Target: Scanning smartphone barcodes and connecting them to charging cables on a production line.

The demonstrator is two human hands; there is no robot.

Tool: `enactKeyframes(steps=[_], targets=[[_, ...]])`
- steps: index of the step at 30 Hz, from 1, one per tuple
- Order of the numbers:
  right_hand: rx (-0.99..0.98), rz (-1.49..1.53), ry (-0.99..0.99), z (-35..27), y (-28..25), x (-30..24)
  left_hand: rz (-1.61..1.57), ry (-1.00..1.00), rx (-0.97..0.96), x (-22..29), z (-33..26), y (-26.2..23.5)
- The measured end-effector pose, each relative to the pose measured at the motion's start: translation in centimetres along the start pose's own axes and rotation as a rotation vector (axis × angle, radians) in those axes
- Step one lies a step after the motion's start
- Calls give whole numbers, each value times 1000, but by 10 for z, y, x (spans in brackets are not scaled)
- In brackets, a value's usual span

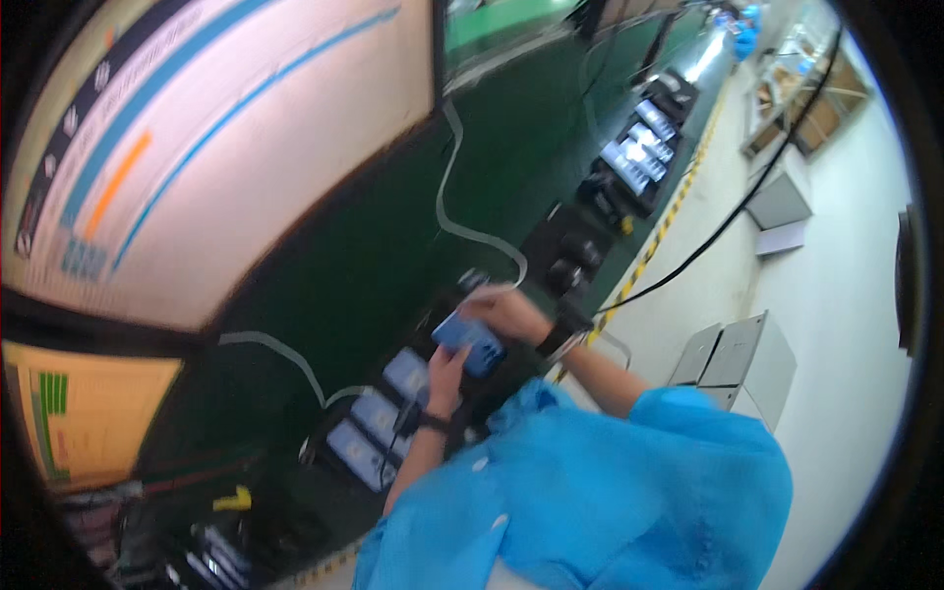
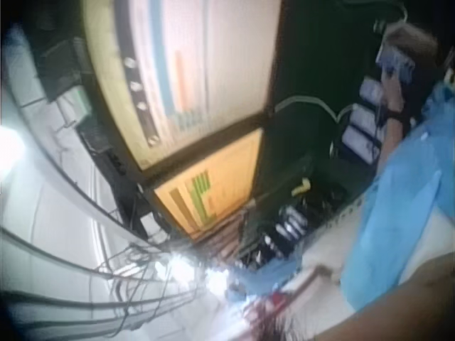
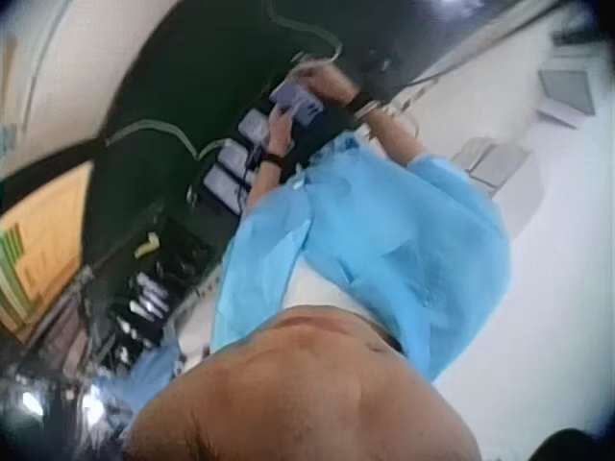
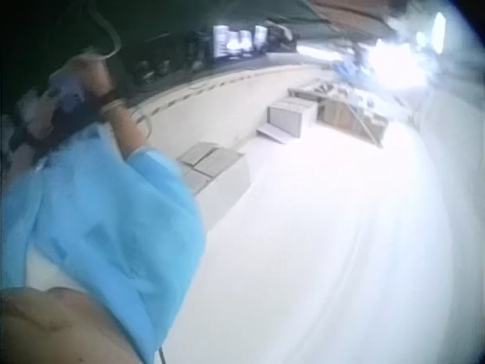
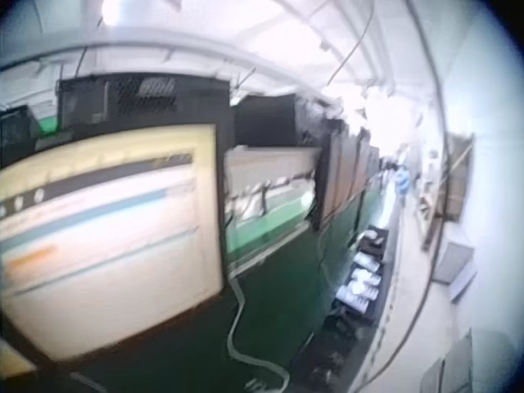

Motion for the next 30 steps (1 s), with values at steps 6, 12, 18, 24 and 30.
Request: enactKeyframes(steps=[6,12,18,24,30], targets=[[-170,169,4,0,13,-8,273,105,27,14,-17,14],[-106,220,13,-7,8,-10,269,79,24,17,-23,19],[-155,250,-13,-5,8,-24,300,83,20,21,-27,22],[-216,114,-88,-9,8,-32,223,87,-11,19,-27,21],[-192,38,-127,-11,14,-32,168,145,-15,18,-34,10]])
Point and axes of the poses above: each hand's wrist, its own z-axis towards the middle knuckle, its own y-axis out of the palm, x = y × z, the point moved 7 cm from there along z, towards the middle knuckle, and after that the axes turned 9 degrees about -y, right-handed, at the moved point
